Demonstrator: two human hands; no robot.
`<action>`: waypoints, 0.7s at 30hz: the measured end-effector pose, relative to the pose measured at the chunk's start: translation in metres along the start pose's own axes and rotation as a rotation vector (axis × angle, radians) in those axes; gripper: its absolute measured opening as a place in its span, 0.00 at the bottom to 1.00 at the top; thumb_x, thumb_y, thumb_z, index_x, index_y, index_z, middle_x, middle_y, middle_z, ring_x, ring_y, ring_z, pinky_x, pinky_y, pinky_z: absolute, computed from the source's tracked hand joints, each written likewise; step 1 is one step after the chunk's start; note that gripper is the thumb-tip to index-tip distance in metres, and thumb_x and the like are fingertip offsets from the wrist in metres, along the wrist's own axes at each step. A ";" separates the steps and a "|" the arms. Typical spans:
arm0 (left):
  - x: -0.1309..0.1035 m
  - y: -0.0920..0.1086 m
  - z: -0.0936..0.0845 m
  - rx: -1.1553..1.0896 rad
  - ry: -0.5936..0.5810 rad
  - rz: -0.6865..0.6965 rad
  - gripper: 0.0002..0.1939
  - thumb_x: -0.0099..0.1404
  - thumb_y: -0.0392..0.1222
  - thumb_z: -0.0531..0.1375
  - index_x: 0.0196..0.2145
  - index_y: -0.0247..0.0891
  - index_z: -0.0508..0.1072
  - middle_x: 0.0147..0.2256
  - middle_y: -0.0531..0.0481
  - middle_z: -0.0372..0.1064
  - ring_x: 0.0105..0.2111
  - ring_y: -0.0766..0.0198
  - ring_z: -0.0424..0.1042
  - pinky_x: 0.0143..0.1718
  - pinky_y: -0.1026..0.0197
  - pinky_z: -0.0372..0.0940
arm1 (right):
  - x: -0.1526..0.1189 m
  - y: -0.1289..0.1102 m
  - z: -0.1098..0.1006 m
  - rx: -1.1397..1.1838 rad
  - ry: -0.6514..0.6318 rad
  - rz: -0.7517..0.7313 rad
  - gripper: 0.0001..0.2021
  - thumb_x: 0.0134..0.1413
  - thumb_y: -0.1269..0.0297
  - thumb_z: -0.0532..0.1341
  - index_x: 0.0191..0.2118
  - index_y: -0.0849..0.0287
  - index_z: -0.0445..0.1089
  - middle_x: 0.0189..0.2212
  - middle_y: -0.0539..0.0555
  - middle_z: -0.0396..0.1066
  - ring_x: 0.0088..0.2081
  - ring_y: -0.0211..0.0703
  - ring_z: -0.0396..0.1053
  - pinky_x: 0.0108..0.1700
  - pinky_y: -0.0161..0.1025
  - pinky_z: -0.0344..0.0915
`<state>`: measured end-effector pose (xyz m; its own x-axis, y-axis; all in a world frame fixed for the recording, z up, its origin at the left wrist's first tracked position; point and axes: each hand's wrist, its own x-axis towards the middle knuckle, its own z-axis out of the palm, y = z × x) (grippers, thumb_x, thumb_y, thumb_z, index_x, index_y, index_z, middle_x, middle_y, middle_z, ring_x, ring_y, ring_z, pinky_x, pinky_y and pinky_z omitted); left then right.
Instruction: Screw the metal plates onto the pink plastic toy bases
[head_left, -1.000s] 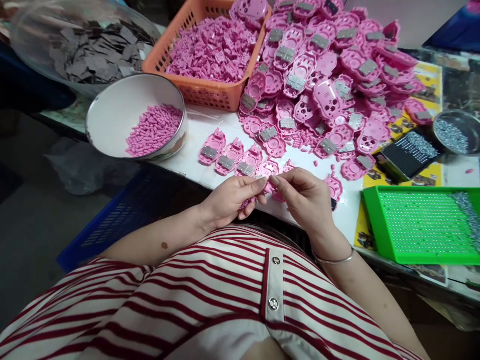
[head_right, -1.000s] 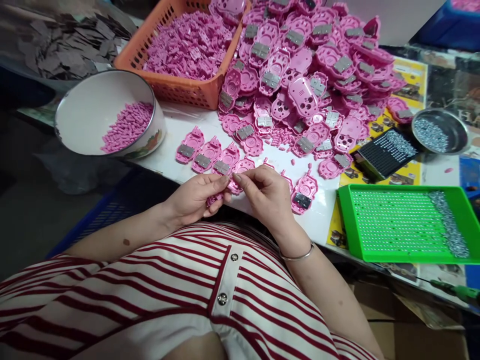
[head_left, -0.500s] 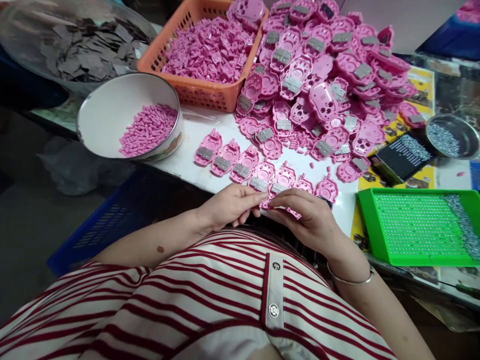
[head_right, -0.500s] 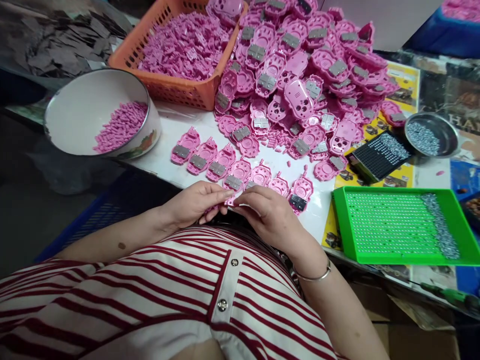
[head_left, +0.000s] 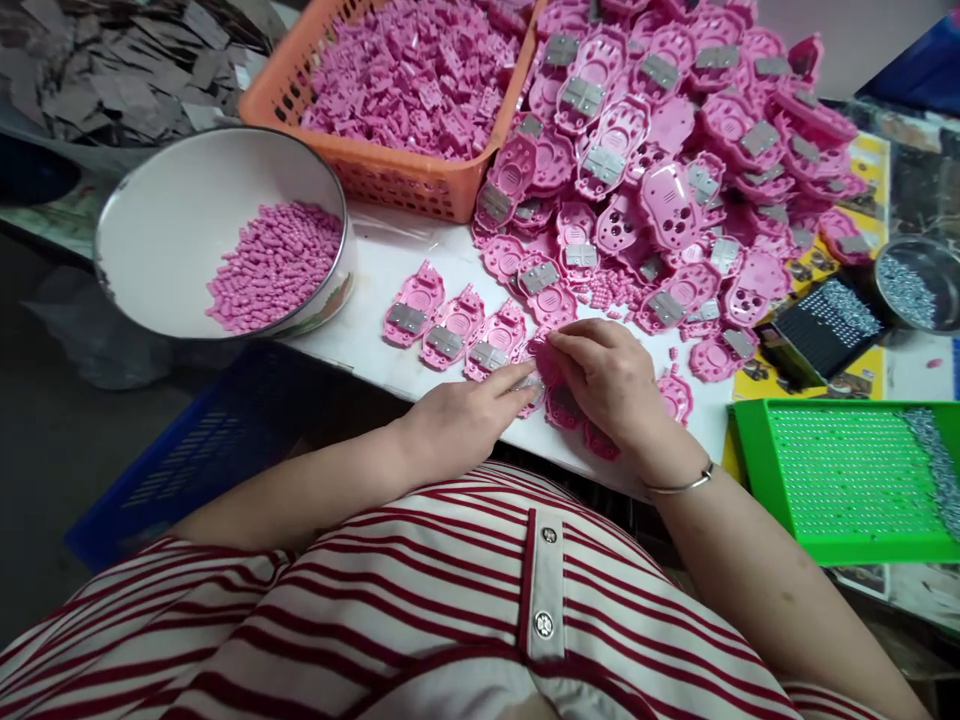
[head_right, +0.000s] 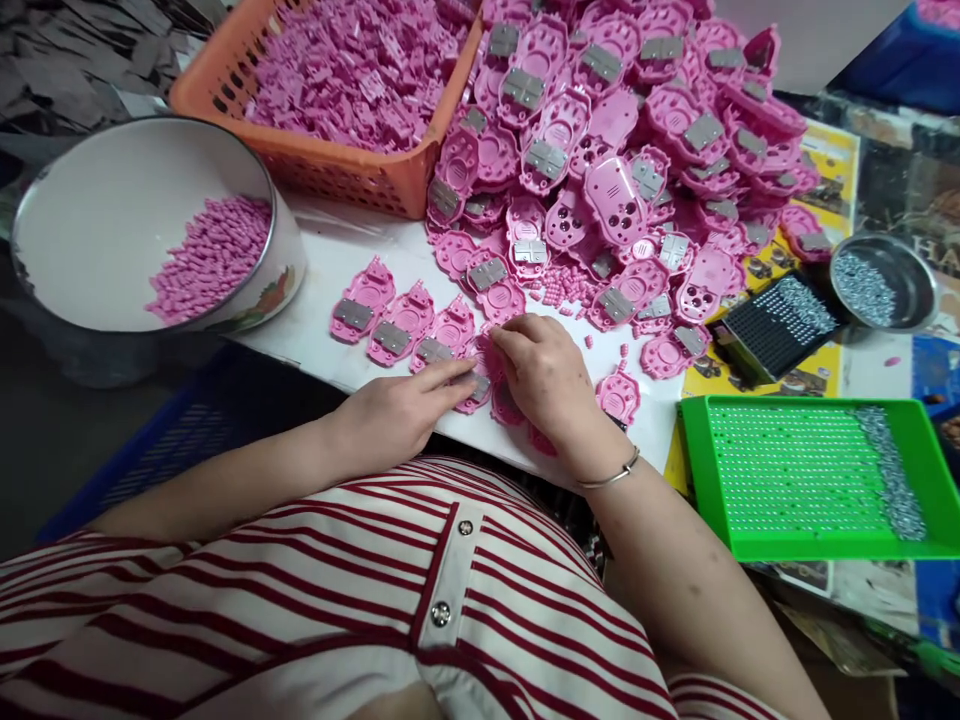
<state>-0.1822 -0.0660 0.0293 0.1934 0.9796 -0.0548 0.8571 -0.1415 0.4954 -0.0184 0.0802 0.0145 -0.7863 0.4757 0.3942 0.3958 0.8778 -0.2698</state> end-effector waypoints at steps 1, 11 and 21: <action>0.001 0.000 -0.001 0.042 -0.039 -0.005 0.29 0.65 0.28 0.47 0.62 0.35 0.67 0.67 0.38 0.56 0.53 0.49 0.74 0.48 0.51 0.73 | 0.000 0.000 0.002 -0.010 -0.013 -0.008 0.12 0.63 0.66 0.56 0.44 0.58 0.77 0.38 0.59 0.77 0.39 0.45 0.71 0.40 0.43 0.69; 0.005 0.002 -0.008 0.175 -0.142 -0.005 0.29 0.65 0.26 0.47 0.61 0.36 0.68 0.65 0.39 0.59 0.47 0.50 0.78 0.39 0.55 0.75 | 0.008 -0.015 -0.009 -0.204 -0.311 -0.050 0.11 0.59 0.73 0.55 0.39 0.63 0.75 0.36 0.62 0.73 0.36 0.48 0.63 0.40 0.45 0.61; 0.005 0.006 -0.008 0.297 -0.137 0.011 0.28 0.67 0.27 0.50 0.62 0.38 0.67 0.66 0.44 0.59 0.47 0.55 0.78 0.38 0.57 0.78 | 0.017 -0.028 -0.018 -0.306 -0.463 0.002 0.11 0.62 0.72 0.52 0.38 0.63 0.72 0.34 0.62 0.69 0.36 0.48 0.60 0.38 0.43 0.54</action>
<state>-0.1800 -0.0611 0.0383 0.2483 0.9524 -0.1767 0.9526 -0.2070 0.2229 -0.0344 0.0645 0.0450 -0.8844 0.4637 -0.0522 0.4631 0.8860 0.0247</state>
